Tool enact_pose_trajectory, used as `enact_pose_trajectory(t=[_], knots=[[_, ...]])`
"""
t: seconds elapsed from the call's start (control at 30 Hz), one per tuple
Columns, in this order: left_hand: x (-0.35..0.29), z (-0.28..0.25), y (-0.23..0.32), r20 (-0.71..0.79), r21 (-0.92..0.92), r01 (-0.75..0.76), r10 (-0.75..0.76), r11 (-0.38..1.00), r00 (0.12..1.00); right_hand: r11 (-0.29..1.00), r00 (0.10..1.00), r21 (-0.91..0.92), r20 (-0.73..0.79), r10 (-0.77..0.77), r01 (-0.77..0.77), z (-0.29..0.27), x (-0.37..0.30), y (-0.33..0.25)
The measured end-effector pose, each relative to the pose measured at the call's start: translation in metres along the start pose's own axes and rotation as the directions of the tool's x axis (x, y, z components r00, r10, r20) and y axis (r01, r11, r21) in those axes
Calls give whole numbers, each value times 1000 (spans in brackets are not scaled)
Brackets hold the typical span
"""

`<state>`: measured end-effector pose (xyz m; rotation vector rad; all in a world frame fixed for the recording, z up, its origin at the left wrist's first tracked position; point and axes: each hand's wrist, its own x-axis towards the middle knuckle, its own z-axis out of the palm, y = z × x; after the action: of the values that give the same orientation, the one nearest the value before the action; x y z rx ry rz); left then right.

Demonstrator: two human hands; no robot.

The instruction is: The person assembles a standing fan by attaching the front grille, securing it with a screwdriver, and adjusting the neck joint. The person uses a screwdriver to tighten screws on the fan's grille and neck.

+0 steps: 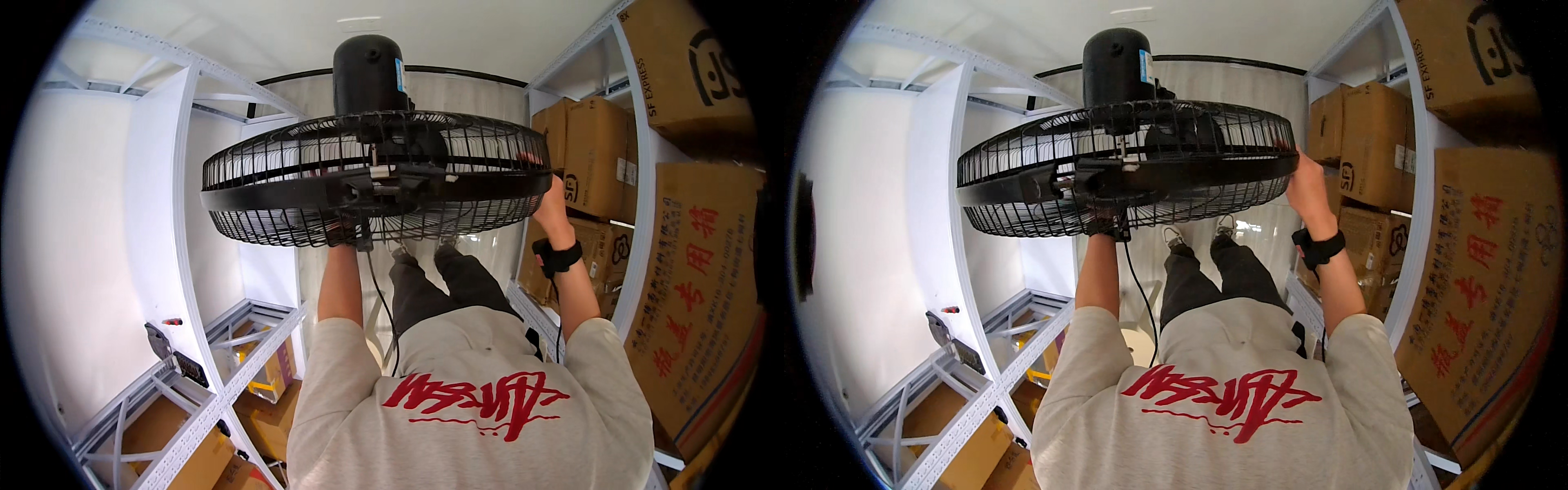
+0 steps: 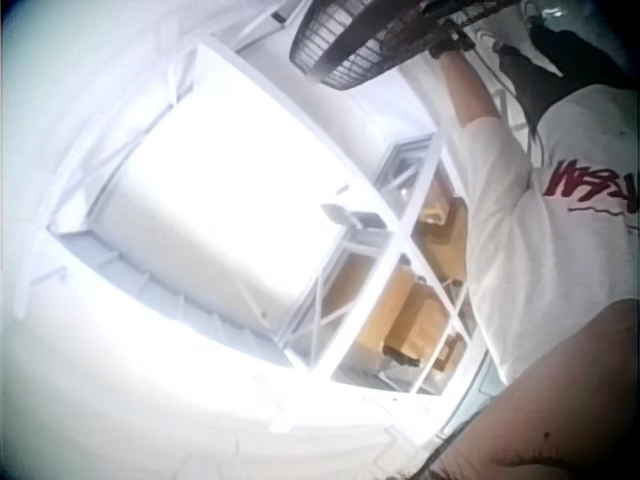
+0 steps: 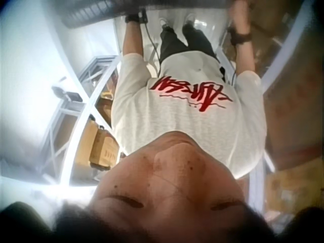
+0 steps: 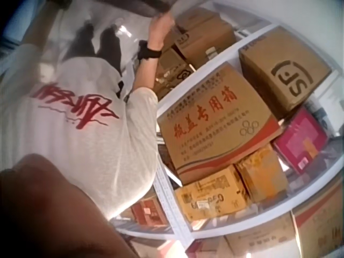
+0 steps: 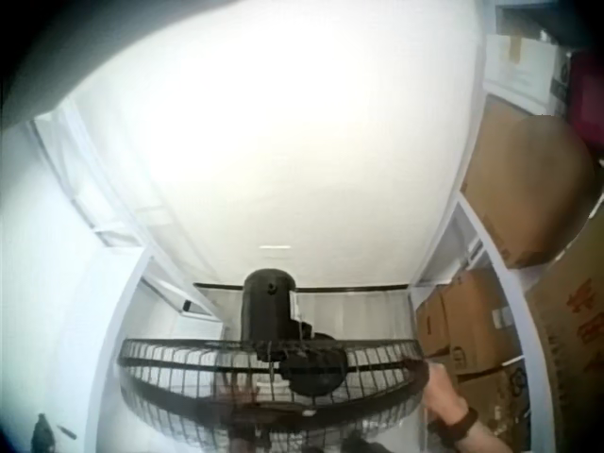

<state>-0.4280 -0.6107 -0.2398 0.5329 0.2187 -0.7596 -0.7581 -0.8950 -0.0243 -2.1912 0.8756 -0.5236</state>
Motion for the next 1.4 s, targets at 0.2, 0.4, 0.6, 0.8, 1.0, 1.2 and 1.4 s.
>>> enact_pose_trajectory(t=[0.2, 0.4, 0.6, 0.8, 1.0, 1.2, 1.4], knots=[[8, -3, -6, 13, -20, 3, -3, 1000, 1000, 993, 997, 109, 68, 43, -50, -7, 6, 7], [18, -4, -4, 31, -49, -1, 3, 999, 1000, 992, 984, 125, 176, -24, 2, -17, 13, -11], [20, -5, 4, 43, -65, 4, -1, 998, 999, 978, 979, 207, 196, -56, 14, -8, 11, 13], [22, -8, 4, 48, -81, 3, 1, 997, 999, 985, 991, 154, 100, -91, 75, -7, 11, -2], [24, -4, -4, 58, -76, 20, -16, 997, 998, 999, 973, 40, 227, -44, 36, -29, 15, -15], [20, -6, 0, 58, -93, 23, -17, 995, 998, 995, 965, -96, 261, 4, 21, -55, 19, -42], [18, -8, 0, 62, -98, 15, -9, 995, 998, 993, 991, -74, 87, 101, -94, -71, 11, -82]])
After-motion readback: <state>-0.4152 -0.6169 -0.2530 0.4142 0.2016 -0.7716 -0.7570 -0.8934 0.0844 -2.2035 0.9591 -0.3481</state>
